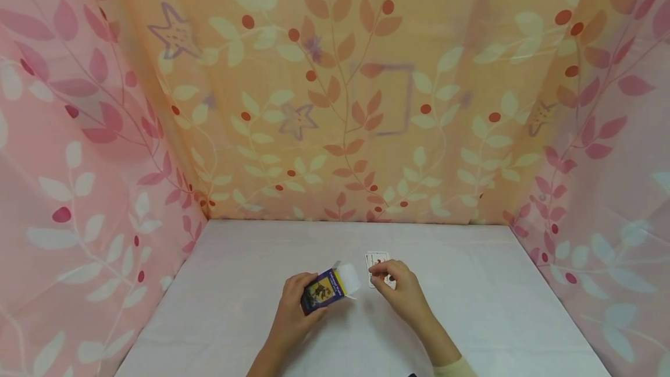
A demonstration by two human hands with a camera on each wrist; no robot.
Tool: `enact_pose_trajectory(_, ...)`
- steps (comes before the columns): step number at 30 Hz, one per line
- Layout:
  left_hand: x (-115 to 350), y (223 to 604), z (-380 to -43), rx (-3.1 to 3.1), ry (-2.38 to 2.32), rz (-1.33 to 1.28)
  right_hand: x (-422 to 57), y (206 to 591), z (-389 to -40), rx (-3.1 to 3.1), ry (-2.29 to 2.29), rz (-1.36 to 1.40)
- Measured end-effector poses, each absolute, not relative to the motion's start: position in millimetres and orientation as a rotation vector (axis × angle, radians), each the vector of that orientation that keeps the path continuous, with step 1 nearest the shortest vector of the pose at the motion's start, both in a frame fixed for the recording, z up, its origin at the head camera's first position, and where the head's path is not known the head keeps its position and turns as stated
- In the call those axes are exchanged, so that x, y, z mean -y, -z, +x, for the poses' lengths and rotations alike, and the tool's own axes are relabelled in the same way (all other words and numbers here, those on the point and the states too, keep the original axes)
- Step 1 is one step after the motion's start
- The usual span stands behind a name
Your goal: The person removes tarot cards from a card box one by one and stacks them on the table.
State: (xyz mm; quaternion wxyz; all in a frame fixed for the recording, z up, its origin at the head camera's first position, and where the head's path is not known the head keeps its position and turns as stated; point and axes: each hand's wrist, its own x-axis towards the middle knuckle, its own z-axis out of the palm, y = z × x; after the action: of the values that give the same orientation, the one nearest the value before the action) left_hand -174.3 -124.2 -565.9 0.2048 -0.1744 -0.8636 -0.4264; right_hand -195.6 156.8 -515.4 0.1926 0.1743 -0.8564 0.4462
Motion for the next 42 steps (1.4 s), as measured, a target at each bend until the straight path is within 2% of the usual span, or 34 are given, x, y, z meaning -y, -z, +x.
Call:
enact_pose_trajectory(23, 124, 561, -171, 2.416, 1.232, -0.463, -134, 511, -181, 2.552, -1.320, 0.477)
enact_pose_trajectory(42, 123, 560, -169, 2.451, 1.187, -0.493, -125, 533, -181, 2.558, -1.310, 0.568)
